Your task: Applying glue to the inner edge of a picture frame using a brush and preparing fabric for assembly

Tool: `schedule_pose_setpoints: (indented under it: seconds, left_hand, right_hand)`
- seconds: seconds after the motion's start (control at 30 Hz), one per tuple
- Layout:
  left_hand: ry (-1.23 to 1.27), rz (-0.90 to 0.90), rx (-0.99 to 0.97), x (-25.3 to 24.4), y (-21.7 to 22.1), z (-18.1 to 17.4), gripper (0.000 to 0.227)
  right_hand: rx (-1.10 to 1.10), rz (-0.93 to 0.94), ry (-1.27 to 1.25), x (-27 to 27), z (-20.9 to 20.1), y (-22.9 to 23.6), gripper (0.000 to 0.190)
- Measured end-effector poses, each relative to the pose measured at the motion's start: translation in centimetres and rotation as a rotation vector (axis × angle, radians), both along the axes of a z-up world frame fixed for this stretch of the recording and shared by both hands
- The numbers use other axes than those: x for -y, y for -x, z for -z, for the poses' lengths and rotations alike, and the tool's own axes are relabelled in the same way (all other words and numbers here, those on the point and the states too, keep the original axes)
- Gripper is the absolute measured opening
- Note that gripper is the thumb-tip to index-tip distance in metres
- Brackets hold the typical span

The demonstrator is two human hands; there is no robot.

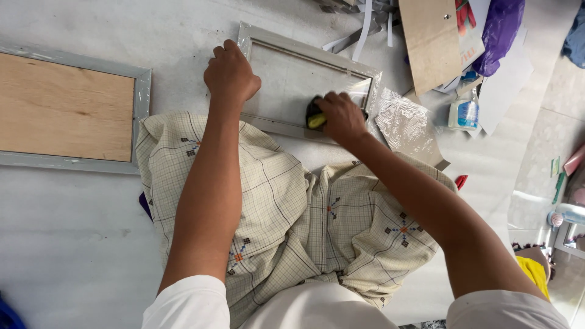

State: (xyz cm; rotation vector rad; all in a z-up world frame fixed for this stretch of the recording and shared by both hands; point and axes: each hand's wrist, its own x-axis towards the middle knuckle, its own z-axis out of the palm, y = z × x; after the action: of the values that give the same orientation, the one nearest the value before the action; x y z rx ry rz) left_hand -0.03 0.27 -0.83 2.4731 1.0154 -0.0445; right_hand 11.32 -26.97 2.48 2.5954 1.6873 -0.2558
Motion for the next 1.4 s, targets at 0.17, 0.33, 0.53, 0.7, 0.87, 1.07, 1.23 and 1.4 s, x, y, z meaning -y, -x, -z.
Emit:
schedule_pose_setpoints:
  seconds: [0.17, 0.33, 0.53, 0.7, 0.87, 1.07, 1.23, 1.4]
  left_hand:
    - [0.017, 0.000, 0.034, -0.2, 0.3, -0.3, 0.047]
    - [0.016, 0.042, 0.001, 0.8, 0.6, -2.2, 0.053]
    - [-0.260, 0.199, 0.348, 8.8, 2.5, -10.6, 0.068]
    - [0.701, 0.385, 0.295, 18.4, 4.1, -17.0, 0.106]
    - [0.544, 0.119, 0.196, 16.4, 2.9, -12.5, 0.073]
    - [-0.180, 0.447, 0.181, 12.6, 0.1, -7.9, 0.048]
    - [-0.298, 0.853, -0.172, 16.5, -2.9, -6.4, 0.057]
    - [-0.591, 0.721, 0.323, 16.3, -7.8, -4.1, 0.042]
  right_hand:
    - [0.032, 0.169, -0.075, -3.4, -0.1, -3.8, 0.049]
    - [-0.081, 0.318, -0.161, -3.1, -3.6, -3.6, 0.052]
    - [-0.768, 0.685, -0.513, 1.3, -10.7, 0.0, 0.034]
    - [-1.312, 0.926, -0.830, 3.2, -13.5, 5.5, 0.046]
    - [-1.347, 0.704, -0.637, 3.8, -11.0, 5.7, 0.054]
    - [-0.578, 0.323, -0.200, 3.7, -8.3, 1.9, 0.049]
    - [-0.442, 0.501, -0.470, 6.2, -11.7, -4.9, 0.040]
    - [-0.412, 0.626, -1.088, 9.7, -14.7, -8.1, 0.025]
